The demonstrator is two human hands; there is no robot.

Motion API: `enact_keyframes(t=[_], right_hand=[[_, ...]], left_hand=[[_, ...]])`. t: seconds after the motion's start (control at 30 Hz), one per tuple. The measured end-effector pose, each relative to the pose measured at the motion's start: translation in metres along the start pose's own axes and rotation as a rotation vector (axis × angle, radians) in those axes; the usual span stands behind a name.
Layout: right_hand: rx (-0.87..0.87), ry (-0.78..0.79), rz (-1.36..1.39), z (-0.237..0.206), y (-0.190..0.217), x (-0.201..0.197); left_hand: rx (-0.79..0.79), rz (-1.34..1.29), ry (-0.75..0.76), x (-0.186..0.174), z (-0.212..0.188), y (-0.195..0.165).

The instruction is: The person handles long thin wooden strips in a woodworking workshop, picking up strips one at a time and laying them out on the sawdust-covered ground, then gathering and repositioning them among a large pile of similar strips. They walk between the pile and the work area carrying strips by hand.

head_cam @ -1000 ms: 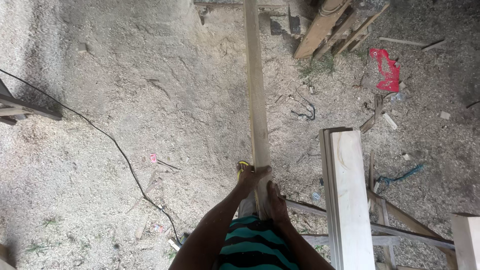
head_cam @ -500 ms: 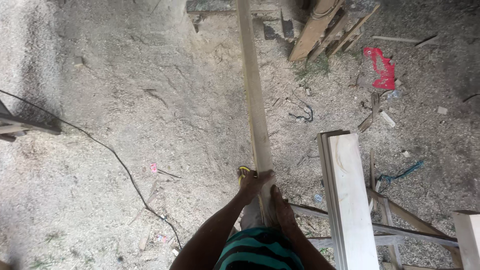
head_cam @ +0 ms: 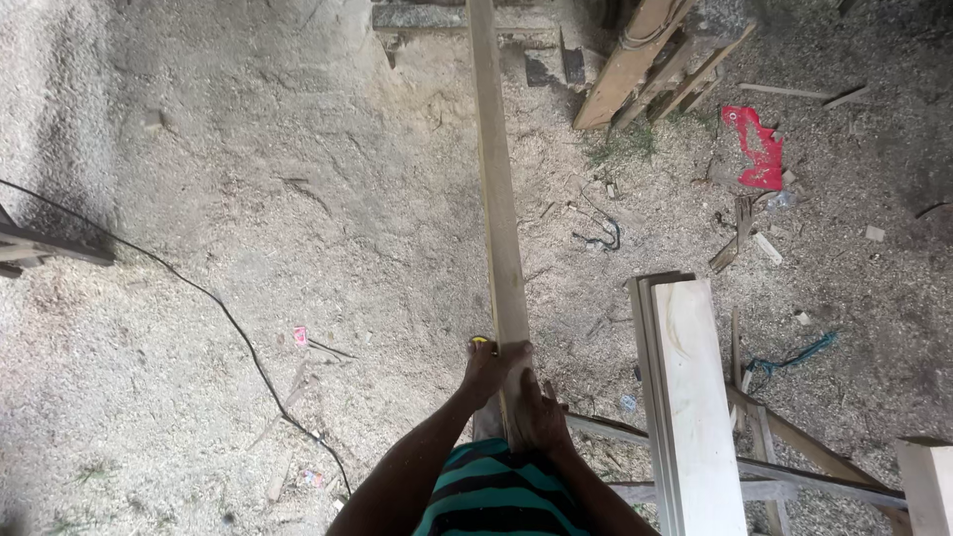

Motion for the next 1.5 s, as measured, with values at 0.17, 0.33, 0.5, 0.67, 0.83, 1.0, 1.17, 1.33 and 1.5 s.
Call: enact_keyframes(t=[0.17, 0.33, 0.5, 0.67, 0.83, 1.0, 1.17, 1.33, 1.5], right_hand=[[0.297, 0.221, -0.032, 0.009, -0.007, 0.008], [0.085, 0.093, 0.014, 0.02, 0.0, 0.008], [0.039, 0.044, -0.032, 0.03, 0.004, 0.009], [0.117, 0.095, 0.085, 0.032, -0.001, 0.008], [0.157, 0.079, 0.082, 0.04, -0.002, 0.005], [0.003, 0.006, 0.08, 0.046, 0.0, 0.002], [0.024, 0.098, 0.102, 0.053, -0.002, -0.001], [0.15, 0.168, -0.006, 0.069, -0.004, 0.002], [0.23, 0.228, 0.038, 0.072, -0.005, 0.002]], left_hand=[[-0.031, -0.064, 0.011, -0.004, 0.007, -0.002], [-0.017, -0.09, 0.007, -0.013, 0.007, -0.016], [0.011, -0.119, 0.008, -0.018, 0.011, -0.022], [-0.001, -0.095, 0.001, -0.019, 0.019, -0.021], [-0.01, -0.081, -0.014, -0.02, 0.024, -0.023], [-0.018, -0.057, -0.016, -0.023, 0.032, -0.031], [-0.13, -0.017, -0.012, -0.026, 0.041, -0.038], [-0.016, -0.028, 0.033, -0.028, 0.048, -0.046], [-0.123, -0.02, 0.014, -0.029, 0.049, -0.047]])
Point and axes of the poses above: each hand's wrist, its own z-axis towards the middle knuckle, its own x-axis out of the palm, y = z × x, the point moved 2 cm from there along z, towards the middle knuckle, and after that the axes turned 9 degrees about x, right-handed, at the moved point
